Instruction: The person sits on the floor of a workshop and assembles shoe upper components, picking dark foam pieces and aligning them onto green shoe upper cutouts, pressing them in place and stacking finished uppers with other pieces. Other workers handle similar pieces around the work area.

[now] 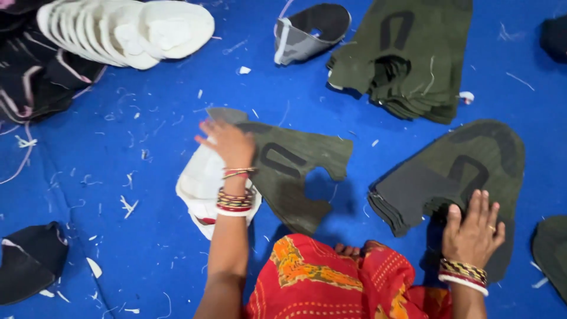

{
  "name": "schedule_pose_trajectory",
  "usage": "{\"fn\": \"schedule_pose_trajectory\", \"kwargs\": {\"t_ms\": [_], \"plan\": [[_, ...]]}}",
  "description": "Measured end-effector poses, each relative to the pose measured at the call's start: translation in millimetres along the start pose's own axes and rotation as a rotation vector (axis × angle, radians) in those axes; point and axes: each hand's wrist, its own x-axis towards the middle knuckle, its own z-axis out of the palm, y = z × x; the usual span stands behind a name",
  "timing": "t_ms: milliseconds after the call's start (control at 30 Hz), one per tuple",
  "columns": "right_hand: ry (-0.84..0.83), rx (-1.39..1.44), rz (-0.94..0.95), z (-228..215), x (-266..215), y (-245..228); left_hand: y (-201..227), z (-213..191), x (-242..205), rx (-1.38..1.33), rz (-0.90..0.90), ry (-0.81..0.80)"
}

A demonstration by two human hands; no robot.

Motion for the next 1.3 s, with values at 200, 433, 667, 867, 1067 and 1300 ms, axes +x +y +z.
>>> {"fn": "schedule_pose_trajectory", "kwargs": {"t_ms": [200,433,667,867,1067,1300], "plan": [[0.011,-0.106,0.077,-16.0,7.3,-36.5,-24.9,-20.1,-10.3,-0.394,-0.153,-0.263],[-0.117,0.861,0.01,-41.3,18.9,-194.6,59.4,-156.5,-58.5,-1.022,0.286,-0.127],[-0.337,1.574,0.331,-28.2,23.7,-221.9,84.8,-184.8,-77.2,-1.296,0.619,-0.298],[-0.276,1.702,0.445,-37.2,16.3,-219.1,79.3,-172.3,-76.0,-1.76,0.466,-0.886],[-0.231,1.688,0.37,-47.6,20.3,-233.1,75.3,-164.7,-70.9,-1.716,0.535,-0.88],[-0.25,1.585,0.437,-58.5,27.5,-240.5,79.9,-178.7,-76.1,-1.696,0.51,-0.756]]}}
